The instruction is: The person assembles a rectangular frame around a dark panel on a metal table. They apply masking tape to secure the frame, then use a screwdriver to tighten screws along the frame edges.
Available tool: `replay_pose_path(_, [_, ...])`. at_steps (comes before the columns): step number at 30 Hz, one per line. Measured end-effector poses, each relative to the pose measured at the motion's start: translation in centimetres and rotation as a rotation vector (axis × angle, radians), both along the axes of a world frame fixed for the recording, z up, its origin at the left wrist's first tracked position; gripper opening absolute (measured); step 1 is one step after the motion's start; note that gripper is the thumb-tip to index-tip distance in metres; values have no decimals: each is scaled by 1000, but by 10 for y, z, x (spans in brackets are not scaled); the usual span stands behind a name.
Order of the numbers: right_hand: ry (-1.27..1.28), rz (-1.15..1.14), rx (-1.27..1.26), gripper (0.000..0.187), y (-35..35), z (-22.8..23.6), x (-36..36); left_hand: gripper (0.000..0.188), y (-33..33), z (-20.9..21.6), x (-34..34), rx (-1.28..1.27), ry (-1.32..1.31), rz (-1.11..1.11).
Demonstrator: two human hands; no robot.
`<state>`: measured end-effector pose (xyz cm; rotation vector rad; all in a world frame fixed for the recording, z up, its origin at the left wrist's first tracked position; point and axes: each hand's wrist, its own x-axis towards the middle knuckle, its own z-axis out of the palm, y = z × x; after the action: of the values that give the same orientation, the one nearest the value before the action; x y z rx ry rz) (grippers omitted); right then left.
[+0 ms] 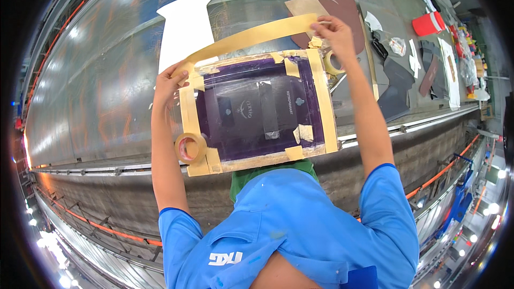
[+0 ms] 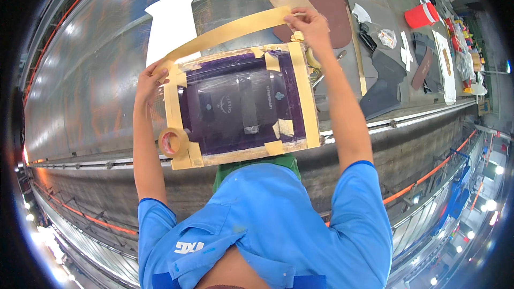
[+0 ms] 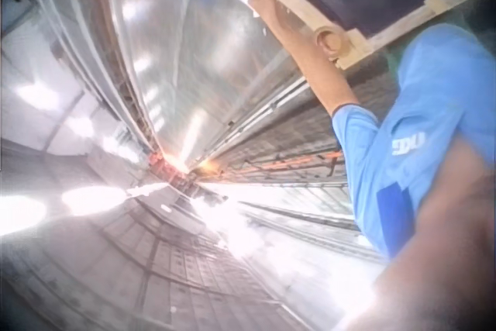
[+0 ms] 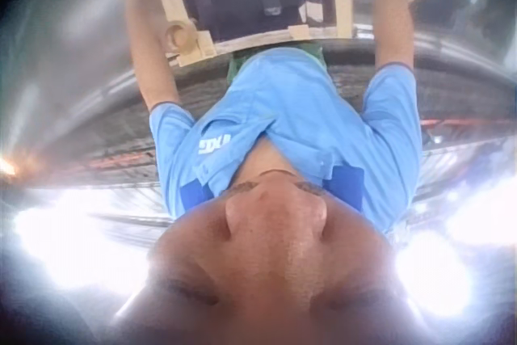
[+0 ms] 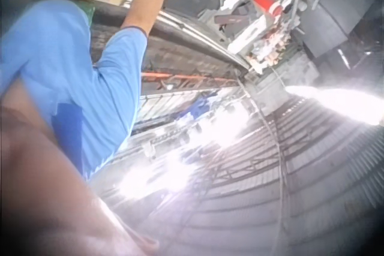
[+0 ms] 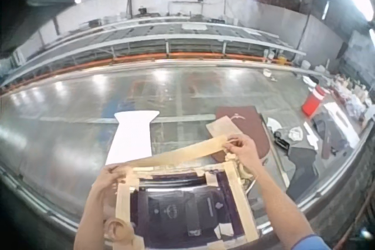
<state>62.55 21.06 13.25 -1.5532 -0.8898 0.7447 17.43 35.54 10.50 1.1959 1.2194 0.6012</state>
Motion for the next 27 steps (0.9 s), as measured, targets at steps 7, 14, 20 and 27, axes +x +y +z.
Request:
replay_pose_path(7, [187, -178, -197, 51, 3, -121, 14, 35, 57, -84, 12, -136, 99, 152])
replay_pose_path(14, [270, -312, -366, 29, 5, -146, 13, 33, 63, -104, 14, -136, 193, 167])
replay_pose_path(20, [216, -353, -383, 34, 4, -166, 25, 49, 63, -99, 29, -4, 355, 33])
replay_pose_path(27, [-37, -325, -645, 35, 2, -161, 23, 73, 60, -109, 16, -8, 452, 55])
